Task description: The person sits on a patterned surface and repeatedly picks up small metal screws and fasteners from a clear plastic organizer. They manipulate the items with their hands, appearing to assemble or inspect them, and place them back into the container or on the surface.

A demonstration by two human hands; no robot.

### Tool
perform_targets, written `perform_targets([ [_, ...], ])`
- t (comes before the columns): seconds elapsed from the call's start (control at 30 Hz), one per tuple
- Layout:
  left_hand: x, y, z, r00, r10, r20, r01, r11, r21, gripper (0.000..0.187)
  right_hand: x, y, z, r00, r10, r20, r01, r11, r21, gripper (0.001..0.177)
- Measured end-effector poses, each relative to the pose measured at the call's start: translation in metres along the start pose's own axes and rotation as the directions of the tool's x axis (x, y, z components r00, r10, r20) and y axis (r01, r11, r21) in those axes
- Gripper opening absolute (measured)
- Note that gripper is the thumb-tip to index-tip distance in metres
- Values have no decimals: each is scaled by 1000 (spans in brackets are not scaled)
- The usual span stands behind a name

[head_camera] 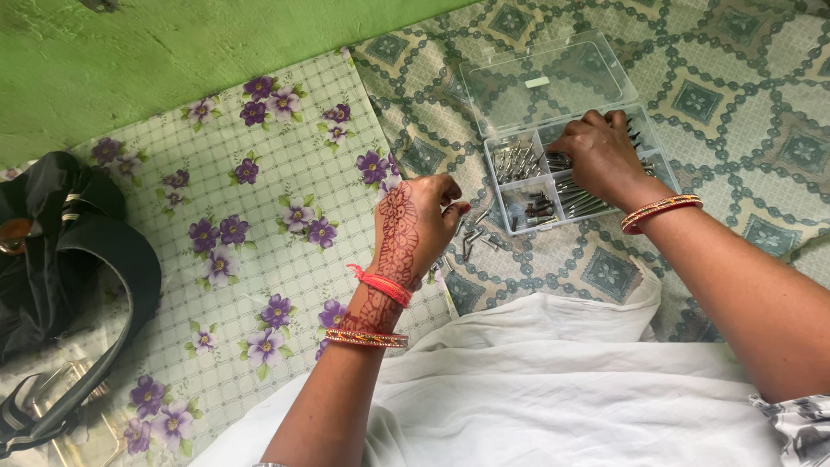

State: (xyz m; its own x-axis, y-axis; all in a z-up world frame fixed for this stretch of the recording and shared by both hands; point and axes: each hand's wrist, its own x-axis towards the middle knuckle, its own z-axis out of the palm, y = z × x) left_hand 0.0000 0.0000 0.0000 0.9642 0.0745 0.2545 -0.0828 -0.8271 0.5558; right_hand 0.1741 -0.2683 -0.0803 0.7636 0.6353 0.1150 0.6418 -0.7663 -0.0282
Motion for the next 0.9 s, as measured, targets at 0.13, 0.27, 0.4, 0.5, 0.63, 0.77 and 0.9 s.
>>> perform_targets([
  [0.13, 1, -15, 4, 994, -78, 71, 75, 996, 47, 16, -1, 3, 4, 999, -29, -45, 27, 998, -50, 39],
  [0.27, -4, -37, 18, 974, -188, 128, 175, 978, 112, 6, -1, -1, -3, 989, -38, -141, 37, 999, -11, 37],
  [0.4, -19, -65, 36, 996, -83, -22, 85, 987, 139, 6, -4, -16, -30, 973, 31, -230, 1, 990, 138, 34],
  [0.5, -24, -78, 45, 961, -243, 133, 229, 967, 109, 11, -8, -32, -57, 960, 123, -253, -44, 955, 295, 28],
  [0.63, -33, -79, 59, 988, -111, 103, 100, 989, 109, 7, -22, -55, -93, 950, 156, -271, -33, 912, 409, 25],
  [0.77, -35, -83, 66, 992, -5, 124, -20, 981, 194, 10, -41, -73, -126, 952, 168, -255, -15, 860, 511, 23],
  [0.9, -35, -75, 70, 989, 21, 145, -60, 960, 275, 8, -56, -77, -153, 960, 144, -240, 32, 794, 608, 21],
])
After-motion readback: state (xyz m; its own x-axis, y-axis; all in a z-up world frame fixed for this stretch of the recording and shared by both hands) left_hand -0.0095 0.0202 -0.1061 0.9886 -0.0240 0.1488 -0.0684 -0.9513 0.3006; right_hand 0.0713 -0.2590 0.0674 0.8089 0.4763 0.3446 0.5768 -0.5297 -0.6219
